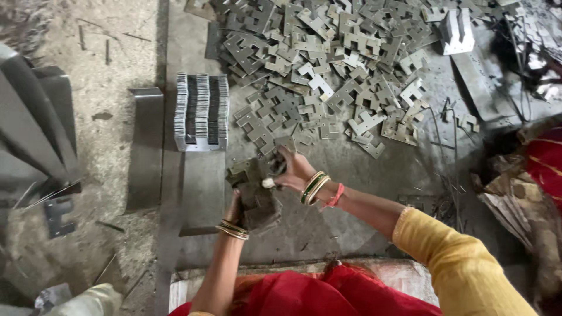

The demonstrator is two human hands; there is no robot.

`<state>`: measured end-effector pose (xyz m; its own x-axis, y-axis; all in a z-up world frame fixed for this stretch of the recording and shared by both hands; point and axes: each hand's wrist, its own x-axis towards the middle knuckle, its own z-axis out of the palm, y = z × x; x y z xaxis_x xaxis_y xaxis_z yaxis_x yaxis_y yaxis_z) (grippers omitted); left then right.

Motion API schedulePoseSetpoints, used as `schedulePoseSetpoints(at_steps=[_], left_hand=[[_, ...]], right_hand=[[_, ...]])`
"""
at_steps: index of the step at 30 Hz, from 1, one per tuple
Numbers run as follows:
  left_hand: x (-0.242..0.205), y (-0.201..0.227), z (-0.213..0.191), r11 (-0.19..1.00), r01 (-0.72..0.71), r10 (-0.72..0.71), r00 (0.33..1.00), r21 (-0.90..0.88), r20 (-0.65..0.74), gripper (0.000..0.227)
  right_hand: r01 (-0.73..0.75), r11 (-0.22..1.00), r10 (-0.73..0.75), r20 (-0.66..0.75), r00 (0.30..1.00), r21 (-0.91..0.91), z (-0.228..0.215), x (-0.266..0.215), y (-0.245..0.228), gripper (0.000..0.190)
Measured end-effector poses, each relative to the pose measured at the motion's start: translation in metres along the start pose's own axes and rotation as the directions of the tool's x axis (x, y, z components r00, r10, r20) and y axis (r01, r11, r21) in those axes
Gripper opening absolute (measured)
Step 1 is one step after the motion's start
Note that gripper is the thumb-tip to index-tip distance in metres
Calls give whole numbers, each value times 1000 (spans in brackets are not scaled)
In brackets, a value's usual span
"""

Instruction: The person sorts small metal brackets from a large pile on the floor, picking them up one by one and stacking them neatly on a metal tray. The person occasionally uses a metal rod to move the pile of brackets.

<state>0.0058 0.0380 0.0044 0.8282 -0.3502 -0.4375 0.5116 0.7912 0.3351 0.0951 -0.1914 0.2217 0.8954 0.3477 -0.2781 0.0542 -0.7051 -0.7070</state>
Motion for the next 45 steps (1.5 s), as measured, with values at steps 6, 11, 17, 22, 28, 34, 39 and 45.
schedulePoseSetpoints(at_steps=[6, 11, 17, 22, 28, 34, 39, 45], left_hand=[[-57, 147, 37, 608, -117, 189, 982, 785, 0, 71], [-77, 219, 113, -47, 159, -43, 986, 986, -161, 89], [-59, 197, 144, -720, 92, -210, 916, 687, -342, 104], [-52, 184, 143, -857, 5, -240, 881, 516, -408, 110], [-91, 237, 95, -356, 368, -3, 919, 859, -394, 105], [-127, 203, 15, 505, 173, 585, 652, 846, -482, 108], [-98, 176, 36, 811, -318, 509, 799, 491, -322, 102], [-109, 179, 46, 844, -167, 363, 877, 509, -315, 99]], right_hand=[[199, 977, -212, -238, 948, -76, 55, 30, -18, 137], [175, 954, -86, -335, 938, 245, 104, 9, -64, 127], [310, 889, -370, -131, 920, -336, 153, 7, -59, 108], [447, 757, -413, 181, 893, -476, 161, 14, -48, 101], [420, 813, -405, 127, 906, -403, 157, 17, -49, 107], [356, 858, -356, 70, 932, -371, 166, 19, -58, 95], [454, 874, -408, -245, 880, 175, 175, 1, -83, 100], [380, 922, -328, -378, 866, 72, 172, -13, -113, 114]])
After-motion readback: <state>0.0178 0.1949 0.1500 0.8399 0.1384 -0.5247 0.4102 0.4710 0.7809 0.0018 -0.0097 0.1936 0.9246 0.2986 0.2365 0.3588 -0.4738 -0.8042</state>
